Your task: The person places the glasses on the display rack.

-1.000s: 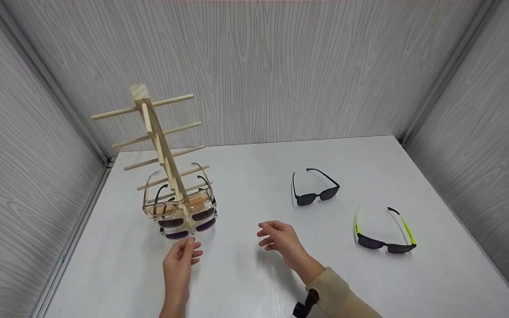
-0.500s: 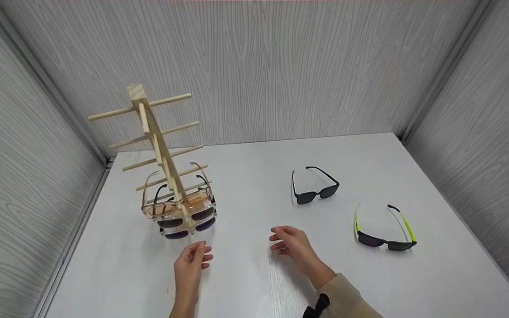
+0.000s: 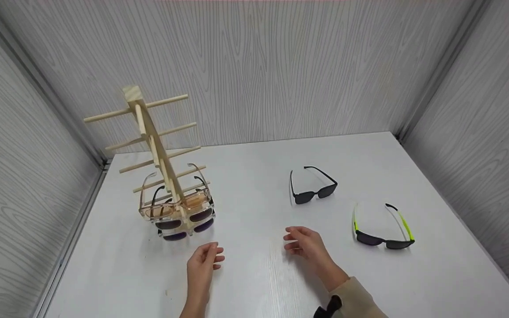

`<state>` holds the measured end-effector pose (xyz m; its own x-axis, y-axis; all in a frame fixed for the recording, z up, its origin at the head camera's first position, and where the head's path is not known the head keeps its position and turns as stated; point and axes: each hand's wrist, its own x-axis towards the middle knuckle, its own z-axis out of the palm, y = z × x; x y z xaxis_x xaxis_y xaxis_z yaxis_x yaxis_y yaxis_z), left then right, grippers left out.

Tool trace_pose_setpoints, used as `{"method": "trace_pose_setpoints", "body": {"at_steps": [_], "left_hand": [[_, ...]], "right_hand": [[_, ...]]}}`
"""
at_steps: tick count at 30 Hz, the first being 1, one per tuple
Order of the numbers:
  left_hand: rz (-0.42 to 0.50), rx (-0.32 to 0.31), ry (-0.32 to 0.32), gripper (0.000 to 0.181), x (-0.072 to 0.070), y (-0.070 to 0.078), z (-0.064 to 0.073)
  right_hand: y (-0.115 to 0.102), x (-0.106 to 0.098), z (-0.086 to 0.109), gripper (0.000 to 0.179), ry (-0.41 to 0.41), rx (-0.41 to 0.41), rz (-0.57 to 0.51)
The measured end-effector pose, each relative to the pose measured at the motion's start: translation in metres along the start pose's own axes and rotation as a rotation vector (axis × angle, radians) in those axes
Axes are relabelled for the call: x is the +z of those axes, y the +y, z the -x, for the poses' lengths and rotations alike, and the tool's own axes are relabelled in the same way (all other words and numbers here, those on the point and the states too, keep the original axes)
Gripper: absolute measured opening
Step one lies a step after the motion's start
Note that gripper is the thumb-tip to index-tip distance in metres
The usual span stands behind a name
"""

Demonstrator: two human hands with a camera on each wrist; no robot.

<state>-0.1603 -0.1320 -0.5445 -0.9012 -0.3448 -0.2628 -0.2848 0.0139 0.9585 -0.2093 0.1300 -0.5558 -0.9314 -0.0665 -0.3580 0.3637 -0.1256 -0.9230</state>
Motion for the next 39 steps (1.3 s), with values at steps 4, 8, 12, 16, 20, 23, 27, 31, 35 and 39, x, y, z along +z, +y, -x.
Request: {"method": "trace_pose_setpoints", "body": {"at_steps": [4, 8, 12, 16, 20, 23, 27, 31, 35, 39], "left_hand": [[0.007, 0.011, -0.015, 0.032, 0.008, -0.002, 0.001], [0.0, 0.024, -0.037, 0.032, 0.017, -0.003, 0.001], [-0.004, 0.021, -0.062, 0.031, 0.026, -0.001, 0.001], [0.001, 0.037, -0.087, 0.03, 0.036, 0.0, 0.003], [0.003, 0.063, -0.121, 0.031, 0.043, 0.001, 0.004], [0.0, 0.074, -0.146, 0.032, 0.051, 0.001, 0.005], [-0.005, 0.079, -0.175, 0.035, 0.06, 0.0, 0.007], [0.004, 0.096, -0.201, 0.035, 0.067, -0.001, 0.01], [0.033, 0.116, -0.256, 0.035, 0.075, 0.0, 0.014], [0.032, 0.132, -0.309, 0.035, 0.083, 0.0, 0.017]], "right_hand": [[0.0, -0.01, 0.0, 0.039, 0.035, -0.001, -0.025], [0.001, -0.02, 0.002, 0.038, 0.07, -0.008, -0.03], [0.001, -0.03, 0.005, 0.035, 0.114, 0.002, -0.025], [0.0, -0.039, 0.007, 0.033, 0.153, 0.022, -0.018], [0.0, -0.046, 0.01, 0.034, 0.18, 0.034, -0.009], [-0.001, -0.053, 0.013, 0.036, 0.188, 0.034, -0.005], [-0.001, -0.062, 0.016, 0.036, 0.203, 0.035, -0.011], [0.0, -0.071, 0.02, 0.035, 0.229, 0.033, -0.01], [0.0, -0.08, 0.026, 0.04, 0.236, 0.02, -0.017], [0.0, -0.089, 0.033, 0.044, 0.245, 0.011, -0.035]]}}
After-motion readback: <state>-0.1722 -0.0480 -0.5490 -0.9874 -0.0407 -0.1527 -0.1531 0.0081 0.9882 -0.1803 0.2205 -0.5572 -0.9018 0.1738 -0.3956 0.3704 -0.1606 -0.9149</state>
